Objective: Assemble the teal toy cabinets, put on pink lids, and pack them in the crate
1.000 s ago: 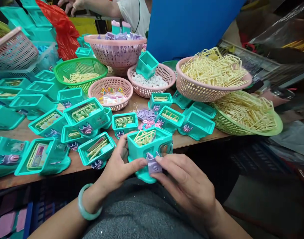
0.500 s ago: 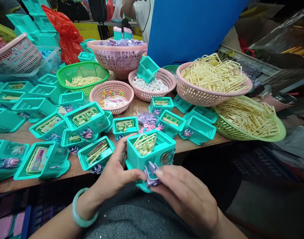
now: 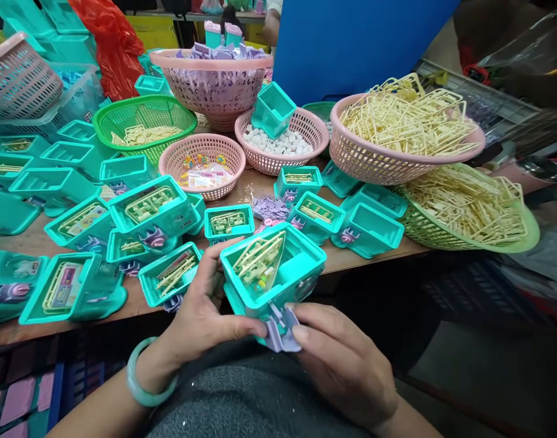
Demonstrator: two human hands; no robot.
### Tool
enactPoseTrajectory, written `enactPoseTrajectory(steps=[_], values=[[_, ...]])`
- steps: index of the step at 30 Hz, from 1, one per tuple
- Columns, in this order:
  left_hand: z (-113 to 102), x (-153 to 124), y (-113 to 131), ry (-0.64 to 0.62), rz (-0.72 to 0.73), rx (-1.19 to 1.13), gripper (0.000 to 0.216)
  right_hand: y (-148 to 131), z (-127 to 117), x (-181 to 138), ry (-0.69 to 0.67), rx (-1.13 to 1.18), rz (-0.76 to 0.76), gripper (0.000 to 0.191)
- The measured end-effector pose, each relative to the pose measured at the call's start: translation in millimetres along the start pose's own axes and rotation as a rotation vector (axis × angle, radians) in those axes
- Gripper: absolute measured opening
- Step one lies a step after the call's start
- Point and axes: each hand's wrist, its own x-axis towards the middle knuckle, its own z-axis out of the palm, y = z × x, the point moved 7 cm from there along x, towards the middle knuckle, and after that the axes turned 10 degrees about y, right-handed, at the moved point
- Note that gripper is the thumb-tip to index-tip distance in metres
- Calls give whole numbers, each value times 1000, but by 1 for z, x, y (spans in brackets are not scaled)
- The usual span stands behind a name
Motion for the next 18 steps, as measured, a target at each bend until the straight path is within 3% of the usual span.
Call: enactPoseTrajectory(steps=[7, 14, 18], values=[[-1, 1, 6, 27, 44, 35, 88, -4, -2, -2, -41, 9, -37, 55], [2, -5, 1, 44, 2, 20, 83, -6, 6, 10, -43, -110, -85, 45], [2, -9, 1, 126, -28, 45, 80, -7, 4, 9, -14, -165, -164, 56]])
